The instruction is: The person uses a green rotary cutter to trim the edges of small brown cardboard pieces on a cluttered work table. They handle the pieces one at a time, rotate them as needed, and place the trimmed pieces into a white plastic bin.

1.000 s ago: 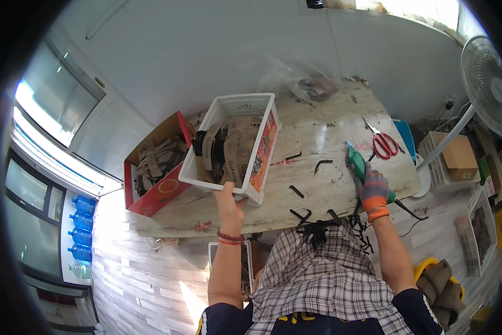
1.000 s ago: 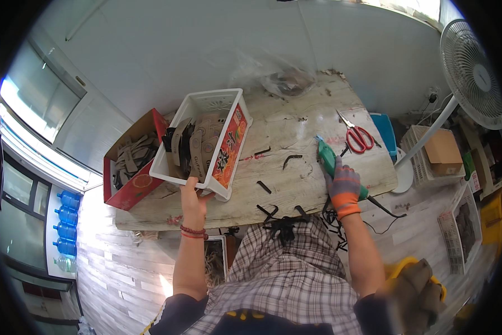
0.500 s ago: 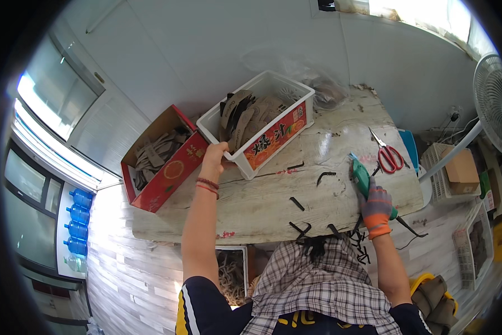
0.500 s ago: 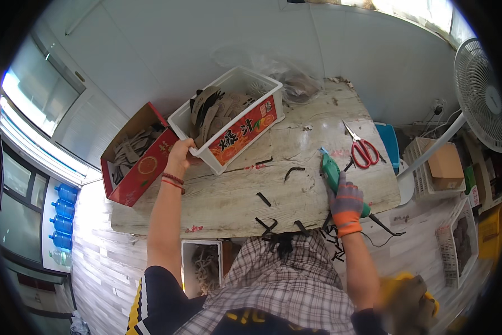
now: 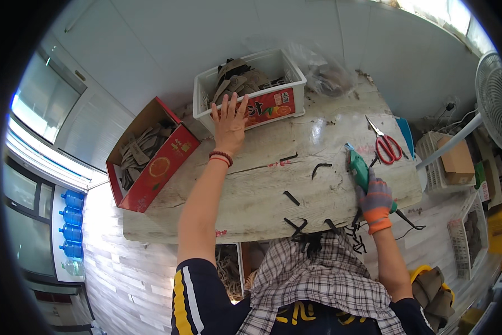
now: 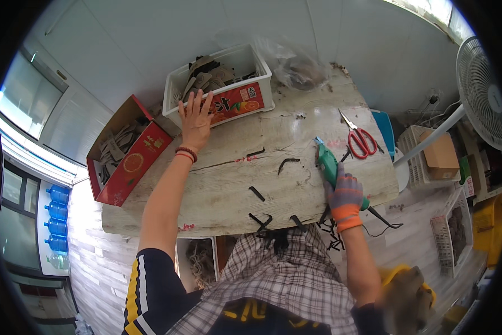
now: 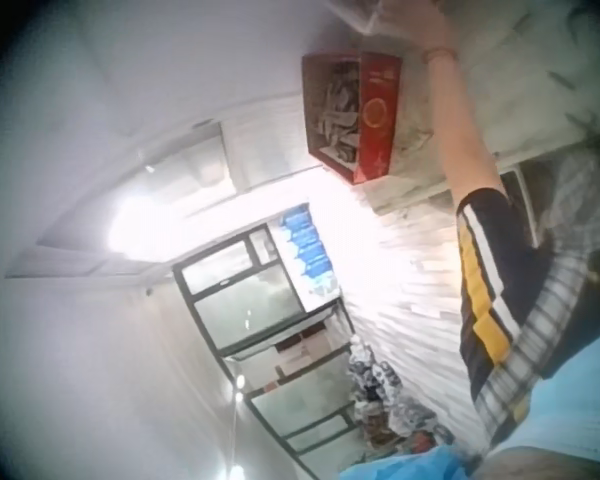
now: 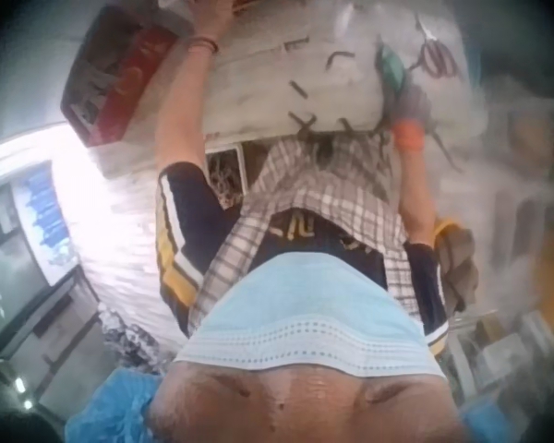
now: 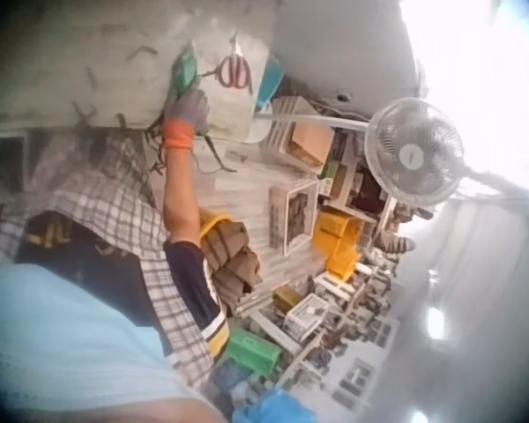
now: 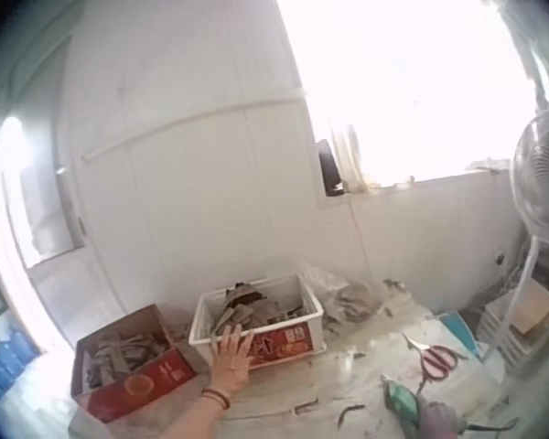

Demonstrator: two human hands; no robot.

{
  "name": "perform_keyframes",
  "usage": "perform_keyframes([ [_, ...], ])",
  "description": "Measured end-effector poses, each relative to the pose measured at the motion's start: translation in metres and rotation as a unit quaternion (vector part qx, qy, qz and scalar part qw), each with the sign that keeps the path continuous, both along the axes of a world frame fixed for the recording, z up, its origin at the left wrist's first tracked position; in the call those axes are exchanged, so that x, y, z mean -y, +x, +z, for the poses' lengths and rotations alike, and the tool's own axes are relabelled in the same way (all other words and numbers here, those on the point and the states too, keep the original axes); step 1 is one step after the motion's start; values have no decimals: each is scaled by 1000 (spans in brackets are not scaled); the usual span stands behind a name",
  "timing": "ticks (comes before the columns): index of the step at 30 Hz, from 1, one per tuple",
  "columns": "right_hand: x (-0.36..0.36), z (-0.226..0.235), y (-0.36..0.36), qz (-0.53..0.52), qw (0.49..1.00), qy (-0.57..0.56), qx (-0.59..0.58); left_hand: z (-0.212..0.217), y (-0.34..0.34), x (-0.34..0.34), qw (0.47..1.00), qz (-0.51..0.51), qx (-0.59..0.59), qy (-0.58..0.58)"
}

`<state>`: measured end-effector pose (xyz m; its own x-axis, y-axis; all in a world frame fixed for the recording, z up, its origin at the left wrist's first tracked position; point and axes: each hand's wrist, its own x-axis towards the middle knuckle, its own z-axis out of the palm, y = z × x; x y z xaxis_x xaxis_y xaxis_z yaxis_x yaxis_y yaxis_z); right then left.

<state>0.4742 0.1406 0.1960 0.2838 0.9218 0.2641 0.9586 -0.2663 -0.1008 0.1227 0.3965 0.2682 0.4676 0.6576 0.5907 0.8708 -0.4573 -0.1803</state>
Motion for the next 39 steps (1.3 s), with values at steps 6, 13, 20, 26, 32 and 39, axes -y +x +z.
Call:
perform_keyframes([
  [6, -6, 8, 20, -3, 988, 24, -151, -9, 0, -2, 1000, -3, 31, 2],
  [13, -15, 9, 50, -63, 964, -26, -255, -101, 110, 97, 940, -200, 85, -262],
  [20, -22, -2, 56, -52, 962, -17, -269, -87, 165, 242, 693, -570, 40, -439],
  [26, -16, 6, 51, -54, 961, -20, -269, -36, -25, 131, 964, -98, 244, -50],
  [32, -19, 16, 36, -57, 966, -35, -251, 28, -230, 106, 931, 353, 90, -12],
  [39, -22, -1, 40, -58, 985, -42, -157, 11, -231, 145, 980, 140, 134, 40],
])
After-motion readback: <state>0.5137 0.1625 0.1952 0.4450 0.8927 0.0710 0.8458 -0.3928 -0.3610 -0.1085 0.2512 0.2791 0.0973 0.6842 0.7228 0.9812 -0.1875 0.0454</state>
